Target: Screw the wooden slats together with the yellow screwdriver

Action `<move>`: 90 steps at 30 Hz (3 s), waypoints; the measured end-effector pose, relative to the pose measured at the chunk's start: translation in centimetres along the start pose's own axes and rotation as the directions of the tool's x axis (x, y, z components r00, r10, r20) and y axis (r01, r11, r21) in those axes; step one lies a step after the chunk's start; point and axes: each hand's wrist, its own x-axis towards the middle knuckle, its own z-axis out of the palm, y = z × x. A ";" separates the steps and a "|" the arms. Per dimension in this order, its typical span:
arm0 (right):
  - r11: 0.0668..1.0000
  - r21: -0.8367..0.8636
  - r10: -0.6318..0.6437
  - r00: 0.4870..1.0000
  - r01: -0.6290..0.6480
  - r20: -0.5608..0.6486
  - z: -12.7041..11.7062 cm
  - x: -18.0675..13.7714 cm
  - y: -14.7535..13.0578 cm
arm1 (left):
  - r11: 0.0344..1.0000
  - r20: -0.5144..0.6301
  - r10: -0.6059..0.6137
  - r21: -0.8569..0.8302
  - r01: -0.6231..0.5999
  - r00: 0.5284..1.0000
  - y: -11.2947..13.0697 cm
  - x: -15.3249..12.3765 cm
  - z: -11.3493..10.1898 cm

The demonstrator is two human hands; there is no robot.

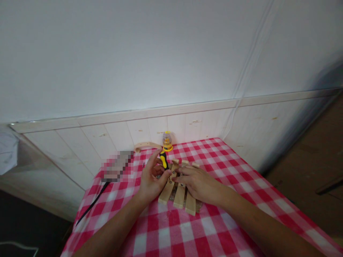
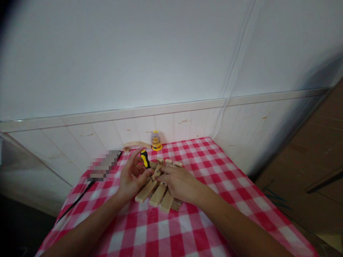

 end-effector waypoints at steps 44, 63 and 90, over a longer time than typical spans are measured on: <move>0.999 -0.033 0.019 1.000 -0.018 0.016 0.1 -0.1 -0.1 | 0.995 -0.047 0.095 -0.036 -0.097 0.994 -0.2 1.0 0.6; 0.999 -0.047 0.006 1.000 -0.007 -0.006 0.4 -0.2 0.2 | 0.990 -0.081 0.140 0.045 -0.137 0.987 -1.4 1.0 0.5; 0.999 -0.046 0.027 0.999 -0.027 0.020 0.3 0.0 0.1 | 0.996 0.102 0.062 -0.068 -0.055 0.993 -1.1 0.6 0.4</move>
